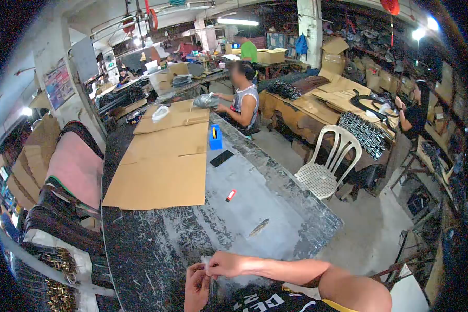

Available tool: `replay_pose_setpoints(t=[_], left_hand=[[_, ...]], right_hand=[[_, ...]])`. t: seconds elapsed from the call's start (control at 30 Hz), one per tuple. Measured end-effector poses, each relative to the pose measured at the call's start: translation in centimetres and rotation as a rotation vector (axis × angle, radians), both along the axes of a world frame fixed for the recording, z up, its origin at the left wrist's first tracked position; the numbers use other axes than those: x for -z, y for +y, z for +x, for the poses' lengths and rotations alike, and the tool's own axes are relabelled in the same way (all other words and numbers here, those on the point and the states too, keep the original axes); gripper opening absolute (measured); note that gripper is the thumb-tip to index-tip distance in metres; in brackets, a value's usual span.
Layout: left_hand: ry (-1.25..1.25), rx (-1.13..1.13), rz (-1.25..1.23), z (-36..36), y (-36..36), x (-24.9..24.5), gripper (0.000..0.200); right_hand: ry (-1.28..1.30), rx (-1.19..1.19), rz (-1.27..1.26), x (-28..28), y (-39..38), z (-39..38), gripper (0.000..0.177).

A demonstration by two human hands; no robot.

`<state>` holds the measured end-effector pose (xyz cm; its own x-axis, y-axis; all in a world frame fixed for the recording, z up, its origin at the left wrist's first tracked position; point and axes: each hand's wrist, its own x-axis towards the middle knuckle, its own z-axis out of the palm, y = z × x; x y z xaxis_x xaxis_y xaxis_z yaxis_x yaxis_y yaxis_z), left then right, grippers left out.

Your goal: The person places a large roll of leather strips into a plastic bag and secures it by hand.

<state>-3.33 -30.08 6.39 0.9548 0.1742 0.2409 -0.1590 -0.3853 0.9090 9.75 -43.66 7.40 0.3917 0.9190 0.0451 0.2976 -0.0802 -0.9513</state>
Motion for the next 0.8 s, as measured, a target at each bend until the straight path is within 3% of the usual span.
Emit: replay_pose_setpoints(t=[0.07,0.1,0.17,0.3,0.37,0.47,0.7,0.8], left_hand=[[0.089,-0.084,-0.089,-0.1,-0.8,0.3,0.019],[0.087,-0.09,-0.094,-0.1,-0.6,0.6,0.019],[0.043,-0.076,0.224,0.1,0.1,0.5,0.026],[0.142,-0.151,-0.044,-0.1,-1.4,-1.1,0.027],[0.042,-0.14,0.225,0.1,-1.2,-1.1,0.024],[0.01,-0.217,0.33,0.2,-1.8,-1.2,0.02],[0.061,-0.265,0.243,0.3,-2.1,1.3,0.035],[-0.048,-0.217,0.407,0.6,-1.8,1.1,0.032]], right_hand=[[0.473,0.155,-0.277,-0.2,0.1,-0.5,0.03],[0.471,0.15,-0.282,-0.4,0.1,-0.7,0.03],[0.349,0.179,-0.207,-0.7,0.0,-0.9,0.029],[0.187,0.17,-0.072,-0.2,-0.2,-0.6,0.031],[0.057,0.048,0.008,0.8,0.1,0.0,0.033],[-0.06,0.102,-0.027,-0.3,-0.3,-0.2,0.034],[0.196,0.205,-0.261,0.1,-0.5,-1.5,0.033],[0.127,0.198,-0.047,1.2,-0.1,-1.1,0.03]])
